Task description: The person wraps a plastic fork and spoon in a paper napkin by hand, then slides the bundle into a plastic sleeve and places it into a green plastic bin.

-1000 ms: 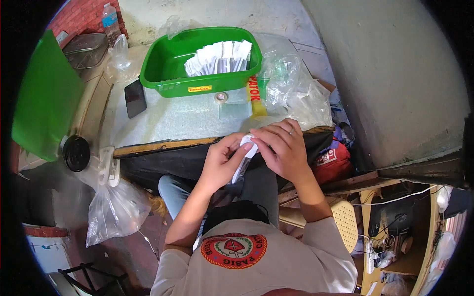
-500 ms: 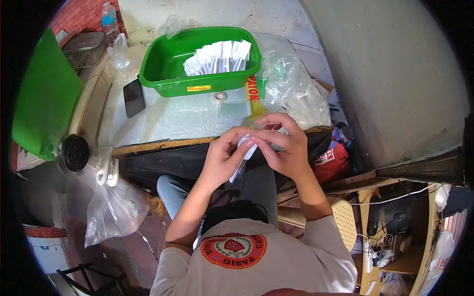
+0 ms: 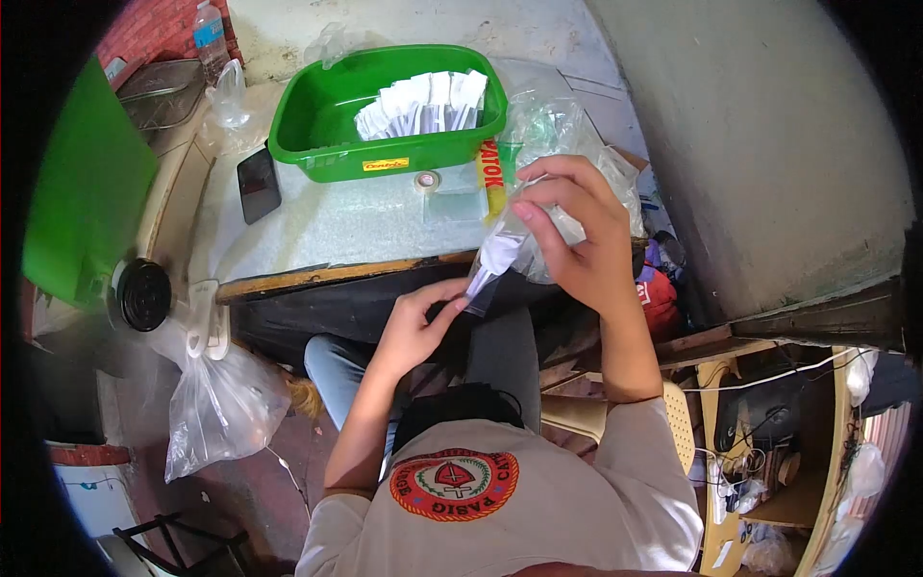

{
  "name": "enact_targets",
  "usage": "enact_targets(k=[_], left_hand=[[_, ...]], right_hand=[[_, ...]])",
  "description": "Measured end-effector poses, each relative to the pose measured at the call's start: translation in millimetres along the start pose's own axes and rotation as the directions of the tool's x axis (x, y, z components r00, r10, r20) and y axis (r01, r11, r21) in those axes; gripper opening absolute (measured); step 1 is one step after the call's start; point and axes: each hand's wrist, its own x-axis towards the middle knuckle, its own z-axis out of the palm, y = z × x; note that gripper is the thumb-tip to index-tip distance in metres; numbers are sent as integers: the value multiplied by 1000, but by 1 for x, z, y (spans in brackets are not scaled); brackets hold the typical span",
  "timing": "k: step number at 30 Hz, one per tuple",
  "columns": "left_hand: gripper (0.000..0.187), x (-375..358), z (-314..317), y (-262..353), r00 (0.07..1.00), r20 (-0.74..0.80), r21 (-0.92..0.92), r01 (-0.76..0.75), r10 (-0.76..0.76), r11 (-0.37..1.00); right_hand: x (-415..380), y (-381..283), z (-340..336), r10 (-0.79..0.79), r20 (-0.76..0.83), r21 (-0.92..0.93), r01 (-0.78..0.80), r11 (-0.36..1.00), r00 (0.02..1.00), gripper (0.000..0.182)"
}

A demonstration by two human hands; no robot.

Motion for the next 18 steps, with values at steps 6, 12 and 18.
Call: enact_targets(k=[6,12,18], left_hand=[[16,-13,12,-16,995,-7,-151,98,-100,984],[11,-10,8,-7,993,-57,-167,94,-105,981],[21,1,-4,3,992,30,62,-128,126,990]], right_hand=[[-2,3,8,40,-42,76,-37,996,998,12],[5,1,-3,-31,-73,15,32,999,997,13],[8,-3,-11,-44,19,98,42,994,999,12]])
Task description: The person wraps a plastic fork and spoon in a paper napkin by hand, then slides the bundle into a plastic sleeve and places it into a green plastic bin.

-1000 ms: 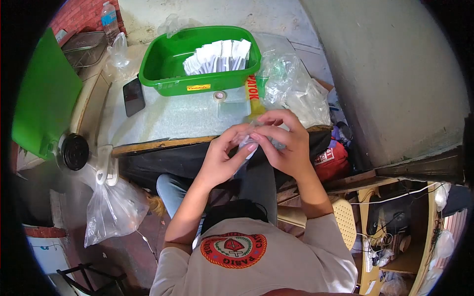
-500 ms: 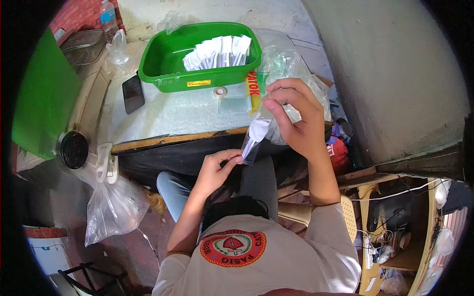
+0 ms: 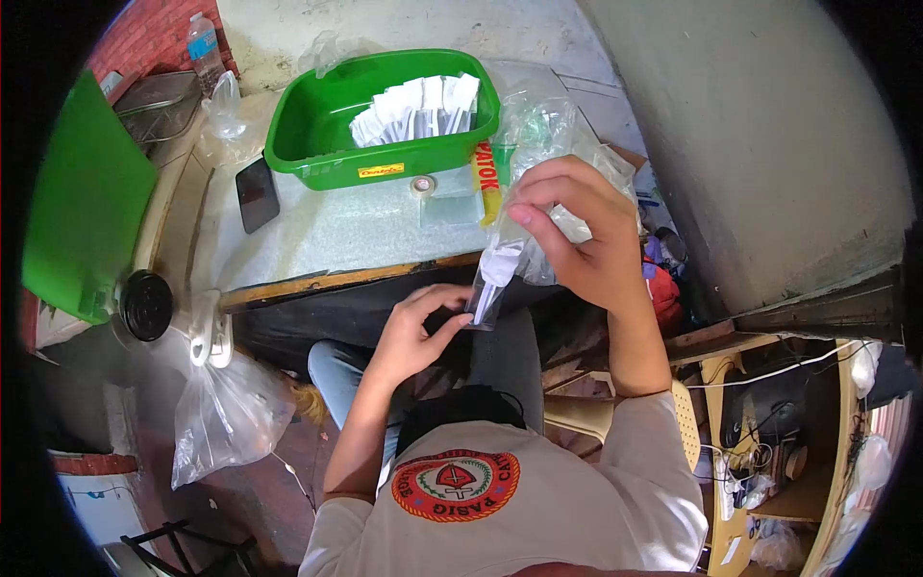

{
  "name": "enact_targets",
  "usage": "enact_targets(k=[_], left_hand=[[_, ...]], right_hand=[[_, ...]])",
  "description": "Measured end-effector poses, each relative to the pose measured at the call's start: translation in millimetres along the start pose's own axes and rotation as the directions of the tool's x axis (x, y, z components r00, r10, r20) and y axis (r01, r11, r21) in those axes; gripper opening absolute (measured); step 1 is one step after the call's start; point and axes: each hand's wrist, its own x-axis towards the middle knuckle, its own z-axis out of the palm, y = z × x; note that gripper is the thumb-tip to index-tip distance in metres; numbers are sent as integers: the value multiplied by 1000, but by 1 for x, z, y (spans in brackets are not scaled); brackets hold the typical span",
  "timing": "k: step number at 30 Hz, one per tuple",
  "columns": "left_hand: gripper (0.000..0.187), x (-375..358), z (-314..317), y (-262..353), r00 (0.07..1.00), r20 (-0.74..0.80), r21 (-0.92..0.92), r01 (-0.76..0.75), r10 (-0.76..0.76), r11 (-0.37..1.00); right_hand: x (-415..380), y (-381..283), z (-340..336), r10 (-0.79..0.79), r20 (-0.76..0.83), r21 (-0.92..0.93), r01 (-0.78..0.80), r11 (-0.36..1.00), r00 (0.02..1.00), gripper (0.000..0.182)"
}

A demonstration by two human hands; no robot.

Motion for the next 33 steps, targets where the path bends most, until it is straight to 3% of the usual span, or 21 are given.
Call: enact_targets(k=[2,3,4,6,8,10,12,14,22,25,27,28,30,33], left_hand=[[41,10,-9,17,994,5,71,-105,105,992],[55,15,-12,25,992,14,20,-122,122,992],[55,21,-12,33,992,14,20,-123,122,992],[56,29,-7,45,982,-46,-271,-188,182,944],[47,31,-3,48,983,-61,-255,-184,174,949],[34,34,-4,52,984,126,-153,-102,122,983],[23,33,0,58,984,116,-213,-108,135,971],[21,28,1,56,959,279,-409,171,-55,896],[21,25,-5,62,942,330,-370,185,-58,910],[21,25,-8,61,919,387,-369,230,-76,901],[21,23,-10,59,889,453,-382,257,-62,888],[21,23,-11,57,890,452,-383,257,-62,887],[21,22,-11,55,866,499,-433,270,-20,860],[22,23,-11,55,872,486,-387,274,-57,881]], right_hand=[[1,-7,-4,3,42,30,-4,1000,999,12],[2,-9,-4,5,87,61,-11,998,996,11],[2,-10,-3,4,87,62,-10,998,996,11],[2,-10,0,-48,118,112,35,993,992,11],[2,-10,1,-35,154,125,16,992,987,12],[3,-11,-1,-22,188,135,-3,991,982,12],[3,-13,-6,36,271,134,-75,988,962,13],[5,-10,-7,32,272,151,-76,986,962,13],[14,-1,-23,18,329,252,-106,962,944,16],[23,-1,-37,94,457,270,-239,933,884,19],[29,4,-45,35,674,269,-289,919,738,18],[30,10,-46,34,675,269,-289,919,737,18],[26,23,-46,44,777,249,-370,895,629,18],[25,28,-50,62,708,215,-298,930,703,17]])
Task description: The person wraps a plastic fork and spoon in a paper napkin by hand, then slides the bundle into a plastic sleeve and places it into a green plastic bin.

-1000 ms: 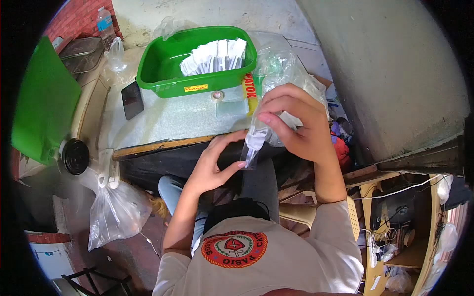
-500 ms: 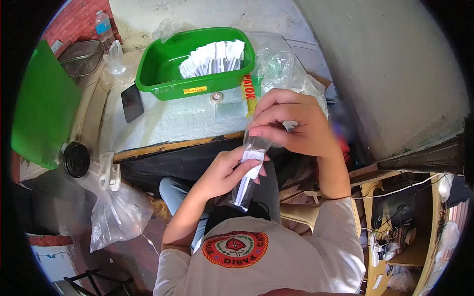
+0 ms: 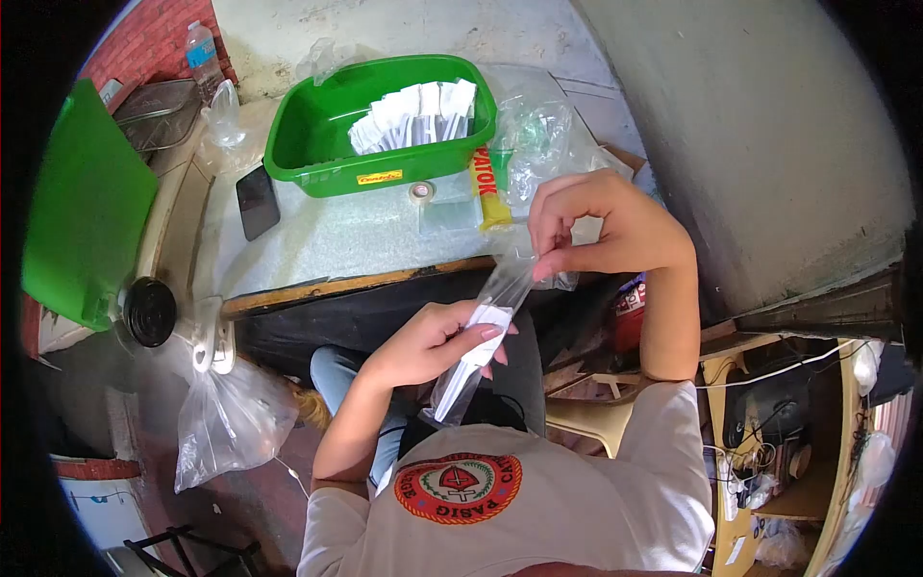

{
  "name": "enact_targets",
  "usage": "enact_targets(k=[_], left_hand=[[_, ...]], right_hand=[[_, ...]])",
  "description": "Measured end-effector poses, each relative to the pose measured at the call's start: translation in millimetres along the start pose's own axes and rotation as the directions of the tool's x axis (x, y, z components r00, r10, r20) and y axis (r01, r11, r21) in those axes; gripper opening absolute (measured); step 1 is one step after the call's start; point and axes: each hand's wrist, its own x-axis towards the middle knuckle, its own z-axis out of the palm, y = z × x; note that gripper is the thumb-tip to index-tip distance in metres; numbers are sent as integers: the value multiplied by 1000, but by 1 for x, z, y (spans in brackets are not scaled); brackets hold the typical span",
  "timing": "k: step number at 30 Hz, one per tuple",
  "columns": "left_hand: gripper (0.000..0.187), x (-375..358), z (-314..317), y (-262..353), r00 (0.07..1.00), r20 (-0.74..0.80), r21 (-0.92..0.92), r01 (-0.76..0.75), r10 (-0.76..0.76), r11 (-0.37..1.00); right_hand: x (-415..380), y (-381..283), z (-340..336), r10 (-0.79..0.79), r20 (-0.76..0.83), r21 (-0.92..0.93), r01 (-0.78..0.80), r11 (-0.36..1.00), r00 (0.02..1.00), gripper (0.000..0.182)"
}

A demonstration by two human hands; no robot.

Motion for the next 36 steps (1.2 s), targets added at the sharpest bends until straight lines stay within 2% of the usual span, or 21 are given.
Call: enact_targets(k=[4,6,10,12,13,15,16,18,19,21,25,27,28,30,31,33,34,36], left_hand=[[24,0,-2,-4,999,-40,-70,27,-30,997],[24,0,-3,-5,998,-34,-81,55,-58,995],[25,1,-2,-4,998,-25,-77,63,-65,995],[23,1,-2,-1,996,-45,-26,74,-75,997],[23,1,-2,-2,996,-46,-26,74,-75,997],[25,0,-2,-4,992,-102,-67,66,-72,996],[25,1,-2,-4,992,-102,-67,64,-71,996],[25,2,-3,-6,996,-91,29,26,-23,999],[25,1,-3,-7,996,-91,29,26,-23,999],[25,1,-2,-8,994,-107,46,36,-30,998],[26,1,-1,-11,991,-130,111,49,-34,993],[24,0,-3,-8,989,-131,132,87,-70,987],[24,0,-3,-9,989,-131,132,86,-69,987],[24,-1,-3,-13,975,-200,-12,94,-94,996],[24,-2,-3,-13,975,-202,-12,94,-94,996],[24,-3,-5,-13,981,-184,13,60,-56,998],[24,-3,-4,-15,981,-184,13,60,-56,998],[25,-2,0,-19,959,-277,23,-50,55,998]], right_hand=[[1,-4,7,-5,-88,23,7,1000,996,16],[5,-10,11,63,-14,85,-61,994,998,15],[7,-1,16,91,30,87,-93,992,995,15],[7,11,19,30,-24,58,-29,998,999,18],[7,12,21,29,-23,58,-28,998,999,18],[8,12,24,27,-149,73,-17,997,988,16],[9,8,25,27,-148,72,-16,997,989,16],[11,-2,28,129,-194,124,-106,987,973,11],[11,-3,30,129,-193,124,-106,987,973,11],[12,-5,33,192,-132,115,-178,977,972,8],[10,6,34,194,-134,104,-181,978,972,9],[9,9,36,92,-246,82,-74,994,965,8],[8,11,37,91,-246,81,-73,994,965,8],[7,16,38,29,-318,-16,-36,999,948,8],[7,18,41,28,-317,-16,-35,999,948,8],[7,18,50,107,-372,165,-48,985,922,9],[8,18,53,106,-372,165,-47,985,922,9],[8,18,57,176,-386,294,-60,954,905,12]])
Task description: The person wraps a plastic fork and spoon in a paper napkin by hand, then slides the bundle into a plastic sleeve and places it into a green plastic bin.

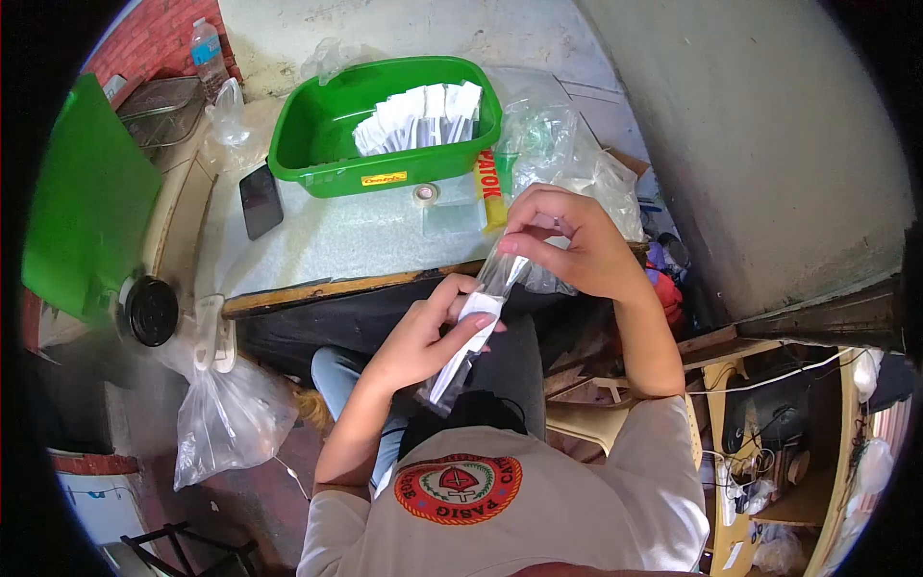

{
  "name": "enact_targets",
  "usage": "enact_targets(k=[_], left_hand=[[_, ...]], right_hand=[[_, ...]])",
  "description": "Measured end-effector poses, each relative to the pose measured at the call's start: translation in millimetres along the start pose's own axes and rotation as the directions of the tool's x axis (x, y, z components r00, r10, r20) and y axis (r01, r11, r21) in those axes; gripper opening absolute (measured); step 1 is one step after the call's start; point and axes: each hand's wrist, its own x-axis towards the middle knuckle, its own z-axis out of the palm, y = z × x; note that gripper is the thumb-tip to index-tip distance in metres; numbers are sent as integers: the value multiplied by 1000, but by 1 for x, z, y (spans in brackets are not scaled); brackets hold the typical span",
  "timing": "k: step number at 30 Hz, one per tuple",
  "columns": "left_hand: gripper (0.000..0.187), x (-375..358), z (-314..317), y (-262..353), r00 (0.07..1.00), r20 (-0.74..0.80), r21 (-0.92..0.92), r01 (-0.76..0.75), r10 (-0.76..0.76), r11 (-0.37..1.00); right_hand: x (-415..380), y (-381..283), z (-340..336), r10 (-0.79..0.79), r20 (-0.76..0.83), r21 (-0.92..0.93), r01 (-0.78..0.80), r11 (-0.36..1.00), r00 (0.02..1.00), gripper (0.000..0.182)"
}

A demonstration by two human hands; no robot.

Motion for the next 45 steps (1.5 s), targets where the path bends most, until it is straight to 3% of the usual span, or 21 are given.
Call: enact_targets(k=[4,7,10,12,15,19,22,24,28,30,31,33,34,36,37,38,39,40,41,43,45], left_hand=[[28,1,3,3,996,-33,20,-77,77,997],[29,0,2,7,999,-32,133,7,-3,991],[27,1,5,7,990,-74,132,-109,119,985],[25,2,7,9,988,-125,119,-74,88,990],[25,3,9,7,976,-187,66,-102,113,993],[26,5,7,-2,957,-240,55,-154,163,987],[27,6,6,-5,960,-188,250,-160,210,955],[27,7,11,-4,942,-245,304,-148,228,941],[29,6,12,-2,931,-306,323,-93,197,942],[34,8,10,-11,880,-261,471,-243,397,848],[34,9,7,-12,880,-264,470,-240,395,849],[42,12,0,-13,743,-154,738,-352,651,576],[42,5,1,-17,744,-155,738,-351,650,577],[43,-14,8,-23,860,-456,496,34,227,868],[43,-16,10,-24,861,-457,495,38,223,868],[42,-18,12,-22,892,-447,179,18,65,984],[42,-20,14,-19,919,-385,-160,22,-83,987],[43,-20,14,-16,956,-269,-286,36,-117,957],[43,-20,14,-11,954,-274,-290,40,-123,956],[46,-17,14,-1,958,-159,-603,98,-239,792],[43,-21,10,0,955,-108,-606,158,-277,780]], right_hand=[[-1,0,1,95,-17,36,-95,995,995,14],[-2,-2,3,47,-14,69,-46,997,999,16],[-2,-10,5,-107,-39,-39,105,994,994,19],[-1,-20,6,-39,-234,-3,40,999,972,30],[-17,10,-4,-41,-209,48,52,997,977,51],[-45,38,33,2,-129,61,6,998,992,43],[-47,45,60,65,-240,108,-40,993,969,32],[-47,50,65,-26,-355,61,50,997,935,24],[-44,47,75,-126,-368,-14,130,991,921,19],[-43,49,80,-120,-445,40,153,987,887,16],[-44,48,80,-117,-443,43,152,988,889,16],[-45,46,79,-133,-438,-158,70,985,889,15],[-46,46,79,-132,-438,-157,68,985,889,15],[-46,47,82,-143,-460,-166,73,983,876,16],[-47,47,83,-140,-460,-163,71,984,877,16],[-47,46,83,-169,-448,-181,97,979,878,17],[-48,45,85,-196,-434,-195,121,973,879,17],[-49,43,85,-190,-431,-190,117,975,882,17],[-50,41,84,-270,-372,-290,165,943,888,20],[-54,38,84,-335,-299,-378,212,901,894,23],[-61,36,85,-459,-197,-380,364,850,866,28]])
